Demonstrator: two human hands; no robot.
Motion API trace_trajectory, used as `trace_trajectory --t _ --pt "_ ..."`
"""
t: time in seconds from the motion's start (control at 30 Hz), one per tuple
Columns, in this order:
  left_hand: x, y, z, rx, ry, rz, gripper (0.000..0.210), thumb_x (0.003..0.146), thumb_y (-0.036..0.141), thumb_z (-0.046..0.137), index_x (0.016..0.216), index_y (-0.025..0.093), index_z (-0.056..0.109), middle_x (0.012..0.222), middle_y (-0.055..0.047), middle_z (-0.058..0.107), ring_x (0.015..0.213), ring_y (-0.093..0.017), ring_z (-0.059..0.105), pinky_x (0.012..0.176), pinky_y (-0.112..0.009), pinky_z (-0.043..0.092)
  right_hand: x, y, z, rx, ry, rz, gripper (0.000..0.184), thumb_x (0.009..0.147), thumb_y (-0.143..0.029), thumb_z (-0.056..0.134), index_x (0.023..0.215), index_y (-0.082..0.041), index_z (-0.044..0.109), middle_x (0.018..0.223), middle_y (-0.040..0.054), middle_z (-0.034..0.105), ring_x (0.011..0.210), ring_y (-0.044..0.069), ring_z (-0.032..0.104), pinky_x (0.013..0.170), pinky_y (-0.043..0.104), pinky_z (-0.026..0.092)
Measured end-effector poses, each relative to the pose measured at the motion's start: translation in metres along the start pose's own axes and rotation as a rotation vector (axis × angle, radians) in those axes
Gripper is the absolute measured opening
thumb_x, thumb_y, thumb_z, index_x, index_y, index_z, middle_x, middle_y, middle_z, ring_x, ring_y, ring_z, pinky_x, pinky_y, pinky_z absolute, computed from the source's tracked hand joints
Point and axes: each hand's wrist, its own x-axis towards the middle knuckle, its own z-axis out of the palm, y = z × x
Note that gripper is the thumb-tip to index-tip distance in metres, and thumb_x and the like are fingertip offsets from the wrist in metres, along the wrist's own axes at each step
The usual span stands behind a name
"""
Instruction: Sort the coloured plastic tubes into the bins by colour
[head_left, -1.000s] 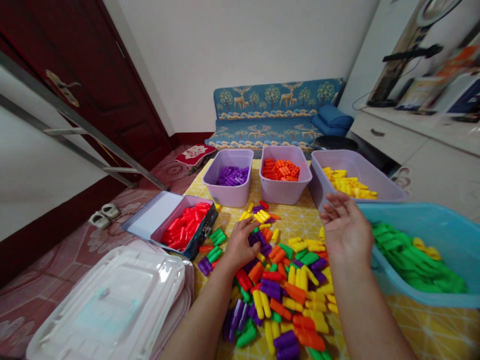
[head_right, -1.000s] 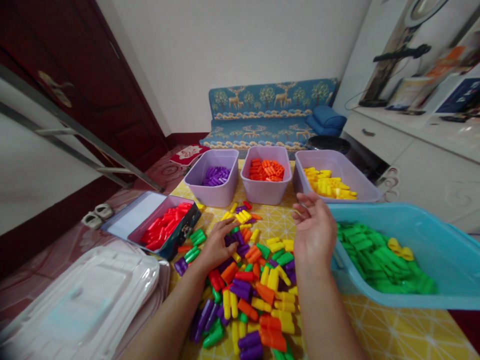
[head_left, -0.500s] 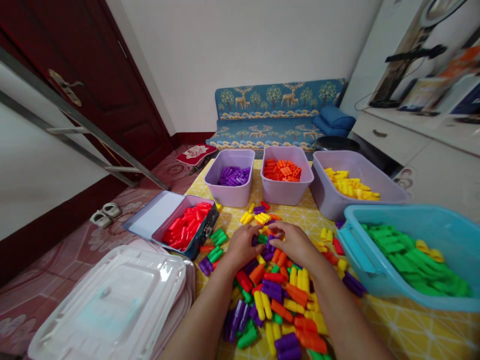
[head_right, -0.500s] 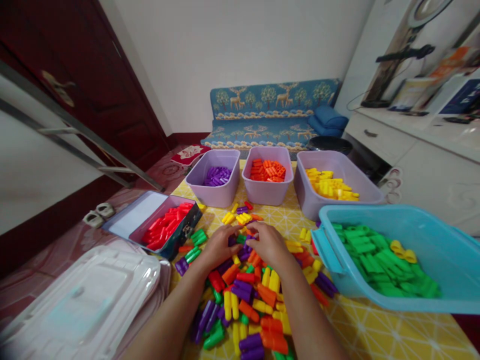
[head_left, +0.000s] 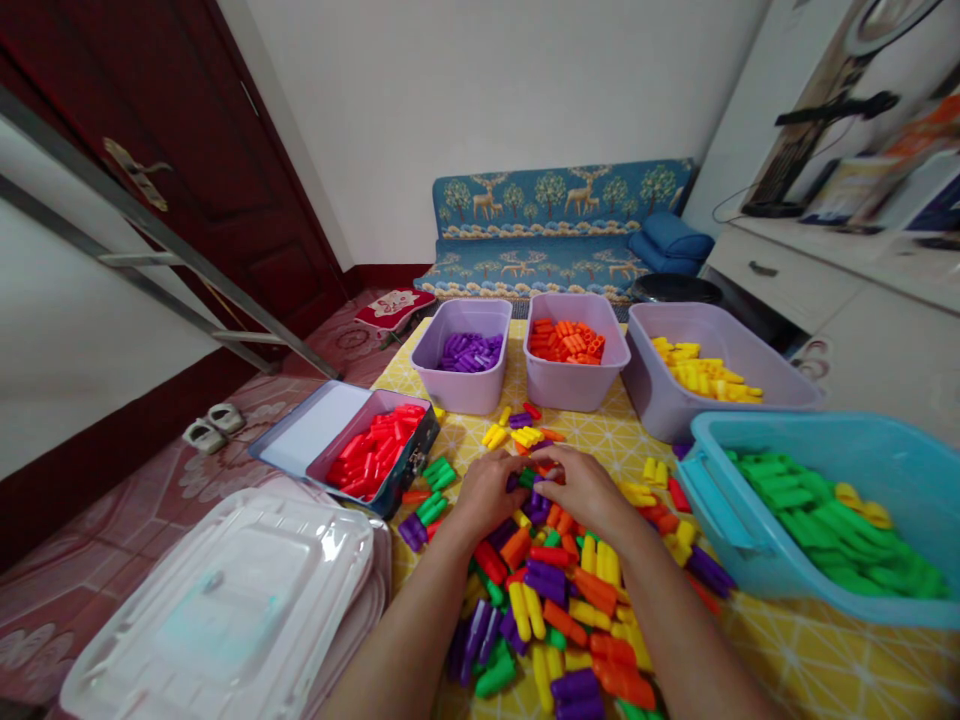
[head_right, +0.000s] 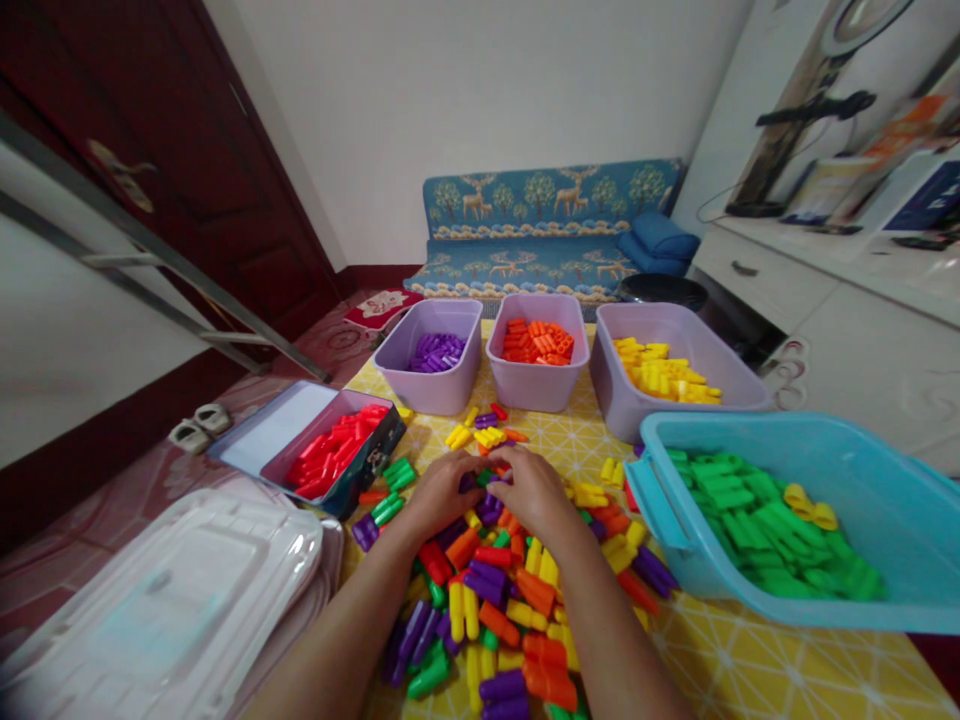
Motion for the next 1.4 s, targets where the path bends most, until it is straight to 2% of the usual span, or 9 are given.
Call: trace_trajectory --t 0.3,0.5,0.63,0.8,0.9,1.03,1.13,1.27,1.4 --pt "0.000 0.000 0.004 0.031 0.044 -0.060 0.016 0.083 0.026 0.059 0.093 0.020 0.069 0.093 -0.006 0.065 0.088 -0.020 0.059 0.080 -0.030 0.045 0.000 0.004 0.000 0.022 -0.017 0.004 0.037 0.071 -0.021 0.065 0.108 -0.019 0.066 0.101 0.0055 0.071 0.073 0.015 0.065 0.069 0.026 0.049" --pt "0.001 -0.001 0.002 -0.049 0.055 -0.021 0.024 0.090 0.031 0.050 0.081 0.018 0.068 0.082 -0.006 0.066 0.080 -0.018 0.059 0.074 -0.028 0.043 -0.002 -0.007 0.001 -0.064 -0.054 0.011 0.026 0.075 -0.028 0.065 0.100 -0.024 0.070 0.085 0.0022 0.073 0.068 0.015 0.062 0.062 0.024 0.043" --pt "0.000 -0.003 0.003 -0.204 0.141 -0.051 0.037 0.093 0.038 0.043 0.070 0.015 0.062 0.070 -0.003 0.060 0.068 -0.014 0.054 0.065 -0.024 0.040 -0.005 -0.020 0.001 -0.115 -0.060 -0.039 0.024 0.084 -0.039 0.056 0.095 -0.025 0.072 0.078 0.0024 0.072 0.069 0.016 0.062 0.062 0.025 0.040" --pt "-0.001 -0.004 0.003 -0.340 0.229 -0.086 0.046 0.093 0.044 0.039 0.064 0.014 0.058 0.060 0.001 0.051 0.060 -0.011 0.047 0.059 -0.023 0.035 -0.004 -0.018 -0.001 -0.043 -0.033 -0.046 0.016 0.077 -0.027 0.061 0.088 -0.022 0.072 0.078 0.0028 0.071 0.071 0.018 0.063 0.065 0.026 0.043" --pt "0.000 -0.004 0.003 -0.396 0.255 -0.109 0.045 0.093 0.043 0.041 0.067 0.014 0.062 0.063 0.000 0.056 0.062 -0.012 0.051 0.061 -0.023 0.037 -0.002 -0.014 -0.015 0.272 0.150 -0.012 0.018 0.078 -0.026 0.058 0.092 -0.020 0.068 0.082 0.0048 0.072 0.071 0.018 0.065 0.067 0.029 0.048" --pt "0.000 -0.004 0.003 -0.404 0.259 -0.116 0.043 0.091 0.043 0.044 0.068 0.014 0.065 0.065 -0.001 0.060 0.064 -0.013 0.055 0.062 -0.023 0.040 -0.007 -0.019 -0.046 0.791 0.719 -0.022 0.026 0.079 -0.031 0.061 0.102 -0.020 0.059 0.092 0.0050 0.071 0.069 0.015 0.067 0.068 0.029 0.052" --pt "0.000 -0.005 0.004 -0.407 0.252 -0.117 0.043 0.091 0.045 0.045 0.069 0.014 0.066 0.066 -0.002 0.062 0.065 -0.014 0.056 0.062 -0.023 0.040 -0.013 -0.021 -0.067 1.083 1.039 -0.079 0.018 0.079 -0.033 0.061 0.091 -0.020 0.055 0.090 0.0035 0.071 0.069 0.013 0.068 0.066 0.026 0.051" --pt "0.000 -0.006 0.005 -0.420 0.244 -0.119 0.043 0.091 0.045 0.045 0.071 0.014 0.067 0.069 -0.002 0.064 0.066 -0.014 0.057 0.063 -0.023 0.041 -0.018 -0.014 -0.078 1.301 1.198 -0.039 0.019 0.086 -0.038 0.049 0.086 -0.019 0.053 0.087 0.0025 0.071 0.068 0.012 0.069 0.063 0.023 0.051" --pt "0.000 -0.006 0.006 -0.432 0.241 -0.124 0.042 0.091 0.044 0.045 0.072 0.014 0.067 0.069 -0.002 0.065 0.065 -0.014 0.057 0.063 -0.023 0.041 -0.017 -0.008 -0.077 1.370 1.199 -0.004 0.034 0.091 -0.048 0.036 0.092 -0.020 0.055 0.103 0.0056 0.069 0.072 0.013 0.069 0.062 0.025 0.051"
